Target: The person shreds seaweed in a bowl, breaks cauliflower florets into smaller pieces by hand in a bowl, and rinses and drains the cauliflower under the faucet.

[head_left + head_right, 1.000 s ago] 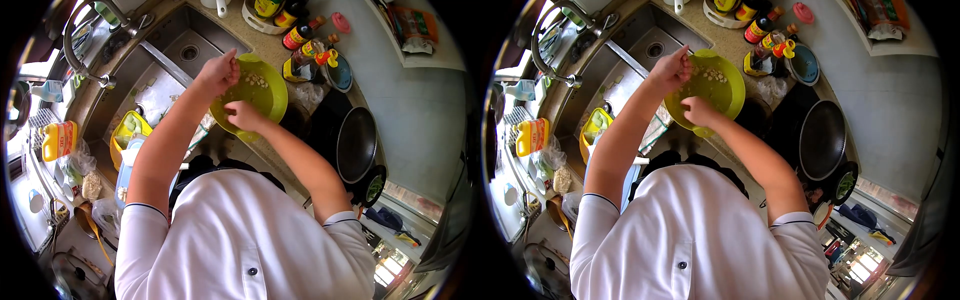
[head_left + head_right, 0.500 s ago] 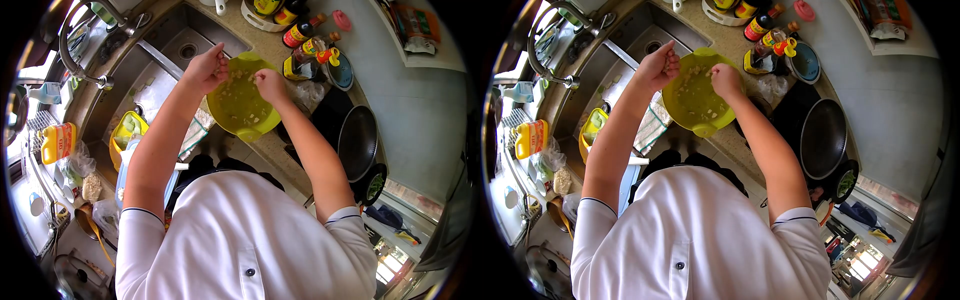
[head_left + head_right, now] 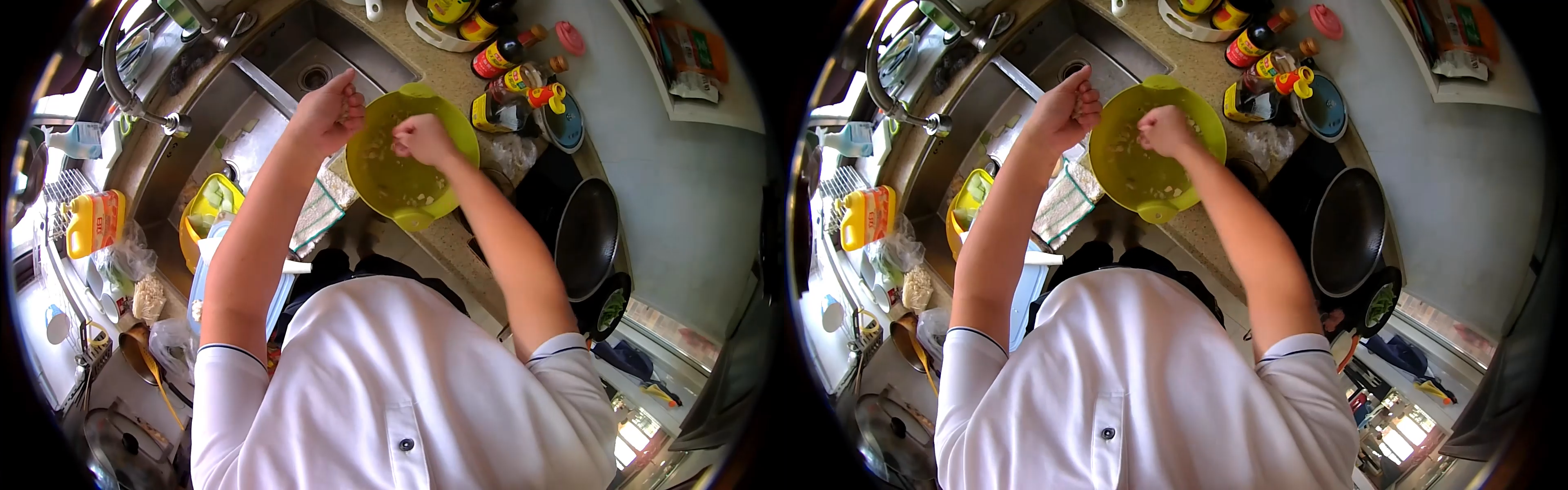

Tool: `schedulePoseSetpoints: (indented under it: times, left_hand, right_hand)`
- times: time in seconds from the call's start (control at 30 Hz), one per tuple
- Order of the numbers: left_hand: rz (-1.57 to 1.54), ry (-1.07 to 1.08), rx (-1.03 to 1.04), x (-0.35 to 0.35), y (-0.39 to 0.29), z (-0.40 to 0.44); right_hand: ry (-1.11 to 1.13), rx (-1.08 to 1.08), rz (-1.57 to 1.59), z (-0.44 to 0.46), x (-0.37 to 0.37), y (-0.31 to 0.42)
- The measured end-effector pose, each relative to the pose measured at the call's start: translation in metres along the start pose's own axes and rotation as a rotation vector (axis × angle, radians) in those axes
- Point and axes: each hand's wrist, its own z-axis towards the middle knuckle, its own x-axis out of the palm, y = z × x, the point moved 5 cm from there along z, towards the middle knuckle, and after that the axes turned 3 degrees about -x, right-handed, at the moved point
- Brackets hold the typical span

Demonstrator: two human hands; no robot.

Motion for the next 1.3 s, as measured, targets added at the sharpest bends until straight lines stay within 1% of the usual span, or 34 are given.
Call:
schedulePoseSetpoints:
  times: [0.03, 0.1, 0.13, 0.2, 0.23, 0.3, 0.33, 0.4, 0.43, 0.57, 0.63, 0.67, 0.73, 0.77, 0.8, 0.87, 0.9, 0.93, 0.97, 1.0, 1.07, 1.1, 1.13, 1.2, 1.23, 1.3]
  left_hand:
    - [0.022, -0.014, 0.012, -0.002, -0.002, -0.001]
    - [0.042, -0.023, 0.024, -0.005, -0.003, -0.001]
    - [0.042, -0.018, 0.025, -0.006, -0.003, 0.001]
    - [0.044, -0.015, 0.023, -0.007, -0.001, 0.005]
    - [0.016, -0.004, -0.002, -0.007, 0.002, 0.007]
    - [-0.007, 0.007, -0.029, -0.004, 0.005, 0.008]
    - [0.006, -0.023, -0.030, -0.002, 0.007, 0.008]
    - [0.023, -0.051, -0.035, 0.002, 0.009, 0.006]
    - [0.008, -0.051, -0.035, 0.002, 0.009, 0.005]
    - [-0.017, -0.065, -0.032, -0.002, 0.008, 0.005]
    - [-0.008, -0.051, -0.032, -0.010, 0.006, 0.007]
    - [0.002, -0.041, -0.033, -0.014, 0.006, 0.008]
    - [0.022, -0.065, -0.018, -0.019, 0.005, 0.007]
    - [0.048, -0.086, -0.014, -0.021, 0.005, 0.005]
    - [0.052, -0.087, -0.011, -0.021, 0.005, 0.003]
    - [0.189, -0.291, 0.042, -0.032, 0.001, -0.004]
    - [0.186, -0.293, 0.050, -0.043, 0.000, -0.005]
    - [0.342, -0.257, 0.100, -0.056, -0.002, -0.006]
    - [0.499, -0.219, 0.147, -0.067, -0.001, -0.007]
    - [0.495, -0.220, 0.150, -0.067, 0.005, -0.010]
    - [1.104, -0.446, 0.126, -0.069, 0.012, -0.018]
    - [1.276, -0.451, 0.108, -0.072, 0.014, -0.016]
    - [1.415, -0.403, 0.142, -0.071, 0.021, -0.014]
    - [1.575, -0.316, 0.186, -0.072, 0.029, -0.010]
    - [1.574, -0.317, 0.187, -0.075, 0.031, -0.008]
    - [1.697, -0.299, 0.272, -0.072, 0.031, -0.007]
  right_hand:
    - [0.003, 0.004, -0.004, -0.012, -0.012, 0.000]
    - [0.286, 0.160, -0.289, -0.036, -0.018, -0.010]
    - [0.283, 0.161, -0.294, -0.045, -0.019, -0.013]
    - [0.457, 0.216, -0.350, -0.064, -0.009, -0.026]
    - [0.456, 0.217, -0.348, -0.067, -0.006, -0.029]
    - [0.545, -0.127, -0.618, -0.070, 0.009, -0.019]
    - [0.540, -0.126, -0.615, -0.070, 0.013, -0.018]
    - [0.593, -0.035, -0.690, -0.072, 0.021, -0.019]
    - [0.574, -0.073, -0.680, -0.075, 0.024, -0.012]
    - [0.576, -0.087, -0.605, -0.077, 0.018, -0.001]
    - [0.327, -0.167, -0.553, -0.076, -0.003, 0.013]
    - [0.330, -0.167, -0.555, -0.077, -0.007, 0.017]
    - [-0.132, -0.033, -0.649, -0.076, -0.034, 0.031]
    - [-0.197, -0.144, -0.736, -0.075, -0.029, 0.024]
    - [-0.199, -0.147, -0.734, -0.075, -0.029, 0.026]
    - [0.024, -0.097, -0.683, -0.074, -0.021, 0.026]
    - [-0.116, -0.065, -0.712, -0.076, -0.033, 0.037]
    - [-0.111, -0.067, -0.713, -0.085, -0.038, 0.040]
    - [-0.342, -0.200, -0.865, -0.100, -0.051, 0.052]
    - [-0.579, -0.339, -1.010, -0.114, -0.058, 0.063]
    - [-0.619, -0.309, -1.035, -0.121, -0.055, 0.044]
    - [-0.659, -0.277, -1.057, -0.121, -0.055, 0.038]
    - [-0.657, -0.283, -1.062, -0.118, -0.057, 0.035]
    - [-0.492, 0.162, -0.813, -0.105, -0.068, 0.009]
    - [-0.492, 0.160, -0.815, -0.101, -0.073, 0.011]
    - [-0.396, 0.131, -0.745, -0.091, -0.083, 0.017]
